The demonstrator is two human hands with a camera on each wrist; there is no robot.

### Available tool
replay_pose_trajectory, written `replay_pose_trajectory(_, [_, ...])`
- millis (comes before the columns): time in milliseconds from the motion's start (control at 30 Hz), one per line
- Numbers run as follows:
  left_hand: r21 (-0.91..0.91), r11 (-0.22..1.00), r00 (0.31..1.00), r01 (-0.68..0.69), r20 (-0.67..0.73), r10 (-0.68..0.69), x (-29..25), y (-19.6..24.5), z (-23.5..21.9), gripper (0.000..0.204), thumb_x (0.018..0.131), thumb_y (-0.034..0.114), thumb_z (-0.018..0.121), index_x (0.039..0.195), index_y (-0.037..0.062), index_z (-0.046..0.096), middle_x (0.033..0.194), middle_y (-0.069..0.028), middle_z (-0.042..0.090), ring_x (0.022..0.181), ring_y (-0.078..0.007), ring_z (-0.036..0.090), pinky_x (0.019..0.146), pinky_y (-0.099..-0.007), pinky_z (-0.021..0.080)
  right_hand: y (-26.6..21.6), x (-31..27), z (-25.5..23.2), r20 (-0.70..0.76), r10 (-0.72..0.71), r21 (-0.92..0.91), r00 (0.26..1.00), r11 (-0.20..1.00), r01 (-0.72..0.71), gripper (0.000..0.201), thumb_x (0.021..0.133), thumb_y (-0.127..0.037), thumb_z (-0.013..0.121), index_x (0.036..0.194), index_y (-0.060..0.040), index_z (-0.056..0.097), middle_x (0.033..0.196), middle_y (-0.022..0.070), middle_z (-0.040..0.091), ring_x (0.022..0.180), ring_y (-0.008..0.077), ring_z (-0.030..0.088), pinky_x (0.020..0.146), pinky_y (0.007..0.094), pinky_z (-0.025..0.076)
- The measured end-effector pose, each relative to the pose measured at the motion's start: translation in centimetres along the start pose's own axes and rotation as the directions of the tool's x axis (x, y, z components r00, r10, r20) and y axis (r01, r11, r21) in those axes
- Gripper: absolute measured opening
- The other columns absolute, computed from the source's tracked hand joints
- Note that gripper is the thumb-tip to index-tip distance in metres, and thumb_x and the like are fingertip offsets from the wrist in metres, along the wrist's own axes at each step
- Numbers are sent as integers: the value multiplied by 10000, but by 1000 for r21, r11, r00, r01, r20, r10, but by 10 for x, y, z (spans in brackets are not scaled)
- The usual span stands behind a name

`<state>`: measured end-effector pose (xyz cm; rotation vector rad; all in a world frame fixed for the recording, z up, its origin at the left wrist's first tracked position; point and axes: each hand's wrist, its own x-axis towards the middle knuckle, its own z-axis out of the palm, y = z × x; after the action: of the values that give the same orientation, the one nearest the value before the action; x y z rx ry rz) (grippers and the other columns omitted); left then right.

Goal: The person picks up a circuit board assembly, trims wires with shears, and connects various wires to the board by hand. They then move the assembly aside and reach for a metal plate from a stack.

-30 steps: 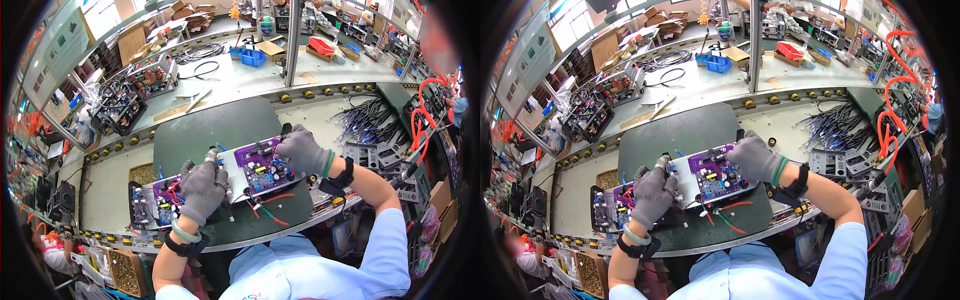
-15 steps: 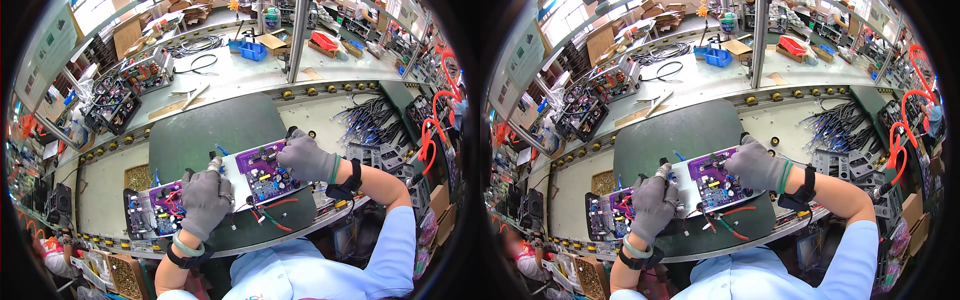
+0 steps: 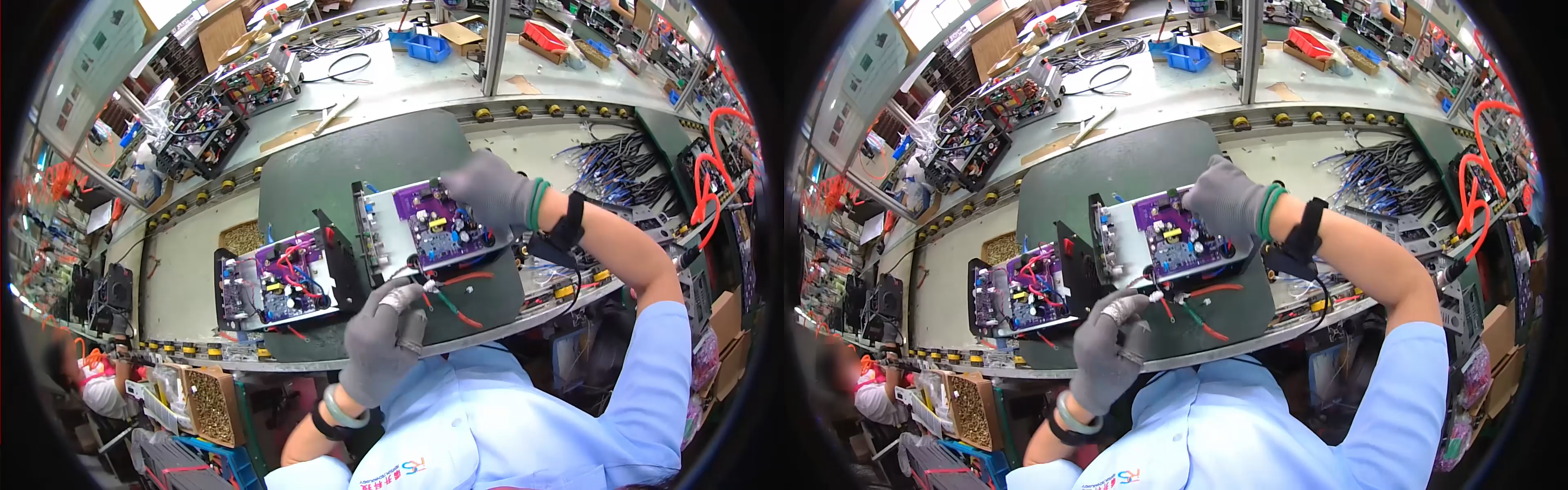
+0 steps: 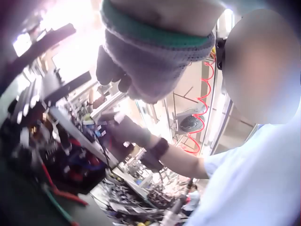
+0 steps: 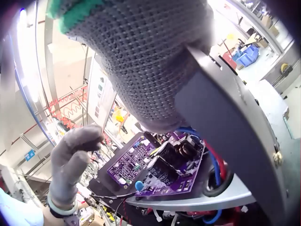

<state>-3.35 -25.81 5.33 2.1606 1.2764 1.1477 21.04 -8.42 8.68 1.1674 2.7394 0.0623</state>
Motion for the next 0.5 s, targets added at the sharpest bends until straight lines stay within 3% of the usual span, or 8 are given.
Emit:
replay_pose_trajectory(67, [-109,978,984,175,41,-172,-31,3,14,407,849,-24,641,1253,-18,593,1245,-181,624,861,-194,690,778,-289,557,-2,-8,9,8,28,2,1000,1000,-28,117,634,-120,702,747,-144,686,690,73,665,727,270,674,872,385,431])
replay_pose_trajectory(133, [-360,880,881,311,-239,-409,-48,-12,37,489,854,32,671,1323,-14,539,1270,-225,598,922,-190,674,787,-295,559,-2,-10,13,-130,-18,-31,991,999,14,119,660,-139,695,779,-143,693,696,79,664,719,274,672,871,384,434])
replay_pose_trajectory(167, [-427,785,826,450,-136,-547,-54,-10,39,577,897,49,629,1422,-57,413,1347,-178,540,1111,-187,607,929,-308,519,1,-6,15,-103,-40,-72,994,997,32,100,682,-133,679,781,-142,692,702,83,659,727,280,671,860,393,435])
replay_pose_trajectory(267, [-135,881,845,453,-249,-473,-46,-40,56,600,901,110,657,1424,-63,417,1372,-192,533,1175,-263,587,1006,-352,474,-5,-4,8,-72,53,-16,996,998,-54,84,685,-120,671,765,-142,683,706,85,656,728,286,669,850,404,437])
replay_pose_trajectory(333, [-304,774,766,556,-173,-619,-35,-36,50,603,906,161,676,1414,-53,432,1378,-224,547,1205,-332,587,1050,-378,436,-6,-11,10,-111,56,-28,992,998,-60,92,692,-104,659,773,-139,685,702,87,652,726,290,666,819,408,447])
replay_pose_trajectory(400, [-88,832,804,548,-219,-553,-37,-46,53,597,905,170,689,1410,-34,444,1342,-237,584,1209,-321,601,1026,-377,452,-2,-17,24,-361,-1,-35,933,999,-13,64,726,-135,675,789,-136,686,696,90,644,722,290,662,784,398,460])
replay_pose_trajectory(433, [-70,843,817,533,-217,-535,-42,-50,54,587,905,174,689,1411,-7,452,1302,-223,614,1194,-297,613,1011,-379,462,-6,-20,21,-572,-25,63,820,995,74,88,786,-201,703,828,-125,685,701,94,638,708,293,656,755,394,468])
replay_pose_trajectory(500, [40,869,841,494,-276,-465,-48,-49,52,520,898,175,698,1354,6,515,1201,-188,671,1059,-301,676,910,-377,517,-22,-48,-2,-625,52,86,779,996,3,97,794,-194,701,860,-125,683,719,82,645,702,280,662,736,391,485])
